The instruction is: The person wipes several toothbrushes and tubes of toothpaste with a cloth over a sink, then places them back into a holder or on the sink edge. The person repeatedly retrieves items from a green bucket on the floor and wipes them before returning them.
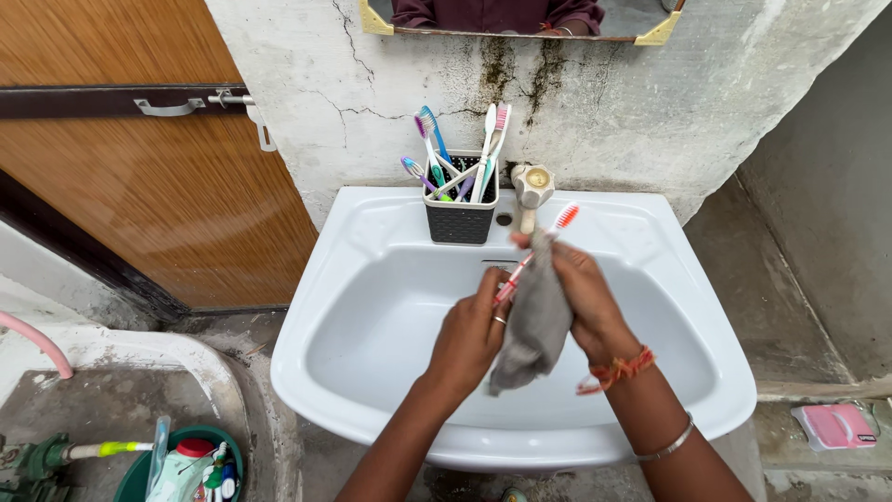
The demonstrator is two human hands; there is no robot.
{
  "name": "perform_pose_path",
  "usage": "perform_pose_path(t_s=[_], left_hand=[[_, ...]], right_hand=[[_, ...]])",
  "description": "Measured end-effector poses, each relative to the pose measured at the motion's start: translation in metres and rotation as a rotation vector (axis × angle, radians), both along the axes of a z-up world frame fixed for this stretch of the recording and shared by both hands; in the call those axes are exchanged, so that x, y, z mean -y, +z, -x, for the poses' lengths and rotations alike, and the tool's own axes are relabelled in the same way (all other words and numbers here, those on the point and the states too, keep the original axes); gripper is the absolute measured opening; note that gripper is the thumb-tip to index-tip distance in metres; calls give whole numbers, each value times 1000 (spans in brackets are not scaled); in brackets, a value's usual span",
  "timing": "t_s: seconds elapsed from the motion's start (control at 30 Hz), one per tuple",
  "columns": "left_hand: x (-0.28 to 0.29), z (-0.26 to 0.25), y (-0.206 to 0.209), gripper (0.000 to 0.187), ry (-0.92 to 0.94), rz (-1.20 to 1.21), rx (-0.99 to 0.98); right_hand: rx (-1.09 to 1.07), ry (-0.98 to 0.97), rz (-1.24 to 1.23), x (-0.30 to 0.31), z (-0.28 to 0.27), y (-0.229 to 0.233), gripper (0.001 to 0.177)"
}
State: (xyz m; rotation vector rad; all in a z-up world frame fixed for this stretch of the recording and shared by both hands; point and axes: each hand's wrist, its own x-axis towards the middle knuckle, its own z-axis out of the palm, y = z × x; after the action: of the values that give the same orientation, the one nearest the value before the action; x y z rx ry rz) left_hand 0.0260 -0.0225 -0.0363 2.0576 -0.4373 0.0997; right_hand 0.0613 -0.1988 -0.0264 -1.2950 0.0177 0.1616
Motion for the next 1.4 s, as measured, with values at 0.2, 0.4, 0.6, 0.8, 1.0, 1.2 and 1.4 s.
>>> perform_pose_path(t_s=[0.2, 0.4, 0.6, 0.8, 1.0, 1.2, 1.4], left_hand=[[1, -2, -3, 47, 17, -69, -31], [-9, -9, 13, 27, 88, 51, 277], [6, -67, 18, 26, -217, 489, -94], [-9, -84, 20, 31, -115, 787, -199], [-16, -73, 19, 34, 35, 826, -288], [-22, -67, 18, 37, -3, 832, -251], [-7, -52, 18, 38, -147, 864, -279]], right_hand=[[50, 11, 70, -16, 15, -21, 30], [51, -5, 189, 10, 4, 7, 30], [84, 240, 487, 0, -3, 5, 29], [165, 281, 749, -19, 19, 19, 30], [94, 424, 1270, -7, 27, 20, 39], [384, 88, 697, 28, -11, -2, 32], [452, -374, 232, -33, -40, -23, 30]])
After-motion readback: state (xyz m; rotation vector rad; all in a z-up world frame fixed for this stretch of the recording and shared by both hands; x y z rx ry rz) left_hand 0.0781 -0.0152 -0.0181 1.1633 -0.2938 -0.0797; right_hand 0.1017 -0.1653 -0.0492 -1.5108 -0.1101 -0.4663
